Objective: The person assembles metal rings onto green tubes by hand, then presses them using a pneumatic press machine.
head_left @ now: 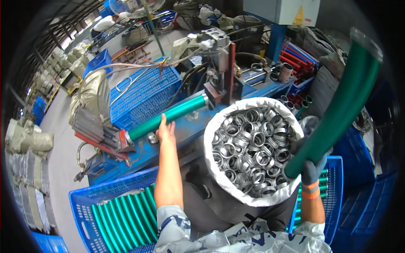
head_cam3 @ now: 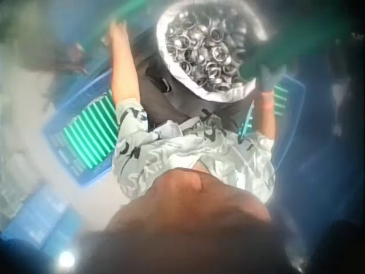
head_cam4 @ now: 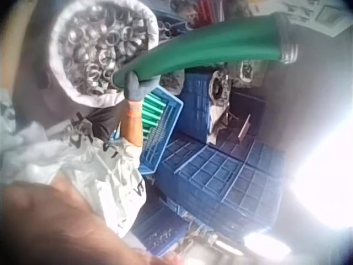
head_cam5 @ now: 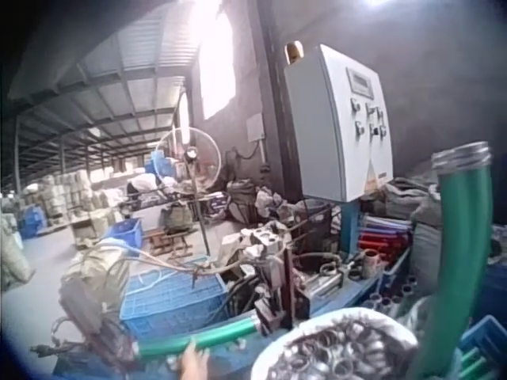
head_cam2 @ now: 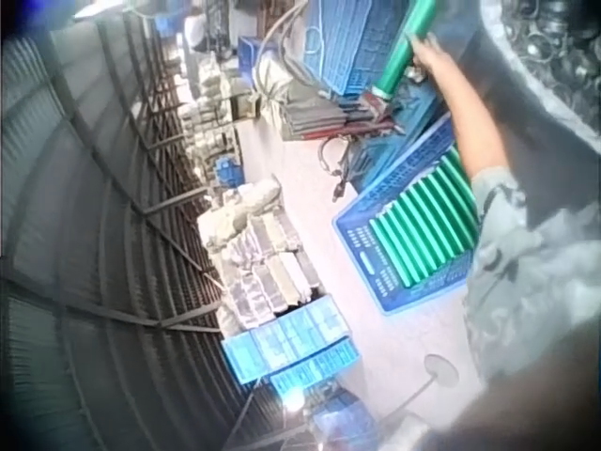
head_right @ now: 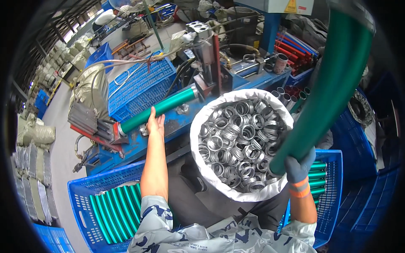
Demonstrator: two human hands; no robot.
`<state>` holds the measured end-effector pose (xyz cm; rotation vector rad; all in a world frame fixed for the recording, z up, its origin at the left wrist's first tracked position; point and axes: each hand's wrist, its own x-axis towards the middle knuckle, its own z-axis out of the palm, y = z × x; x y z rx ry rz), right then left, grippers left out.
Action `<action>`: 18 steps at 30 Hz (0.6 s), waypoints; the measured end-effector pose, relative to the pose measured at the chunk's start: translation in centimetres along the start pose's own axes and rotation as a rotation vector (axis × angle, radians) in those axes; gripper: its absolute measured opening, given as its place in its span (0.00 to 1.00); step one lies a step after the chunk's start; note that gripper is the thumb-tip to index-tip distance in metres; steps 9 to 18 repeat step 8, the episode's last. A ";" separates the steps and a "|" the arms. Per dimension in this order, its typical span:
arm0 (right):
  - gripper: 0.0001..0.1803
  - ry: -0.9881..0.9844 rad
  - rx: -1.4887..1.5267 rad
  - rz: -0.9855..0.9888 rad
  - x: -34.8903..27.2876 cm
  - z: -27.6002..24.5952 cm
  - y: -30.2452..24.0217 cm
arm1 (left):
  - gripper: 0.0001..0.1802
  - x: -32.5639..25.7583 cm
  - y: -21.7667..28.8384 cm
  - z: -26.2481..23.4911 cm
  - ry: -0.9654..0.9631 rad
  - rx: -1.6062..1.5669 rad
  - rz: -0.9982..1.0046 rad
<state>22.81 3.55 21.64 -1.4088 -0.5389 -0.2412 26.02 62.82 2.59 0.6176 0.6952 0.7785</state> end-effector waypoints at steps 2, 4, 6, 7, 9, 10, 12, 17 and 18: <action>0.43 0.147 -0.052 0.050 -2.5 -1.9 -1.3 | 0.40 0.8 -1.6 -0.1 0.013 0.015 -0.072; 0.44 0.124 -0.049 0.066 -3.6 -3.8 -1.8 | 0.43 0.4 -2.4 0.1 0.012 0.061 -0.114; 0.46 0.138 -0.042 0.068 -4.4 -4.5 -1.5 | 0.45 -0.3 -2.5 0.6 0.008 0.106 -0.124; 0.46 0.133 -0.002 0.111 -4.8 -4.4 -1.5 | 0.47 -0.7 -2.3 0.8 0.011 0.147 -0.127; 0.47 0.123 0.048 0.155 -5.0 -3.5 -1.7 | 0.49 -0.7 -1.9 0.9 0.047 0.171 -0.132; 0.47 0.123 0.048 0.155 -5.0 -3.5 -1.7 | 0.49 -0.7 -1.9 0.9 0.047 0.171 -0.132; 0.47 0.123 0.048 0.155 -5.0 -3.5 -1.7 | 0.49 -0.7 -1.9 0.9 0.047 0.171 -0.132; 0.47 0.123 0.048 0.155 -5.0 -3.5 -1.7 | 0.49 -0.7 -1.9 0.9 0.047 0.171 -0.132; 0.47 0.123 0.048 0.155 -5.0 -3.5 -1.7 | 0.49 -0.7 -1.9 0.9 0.047 0.171 -0.132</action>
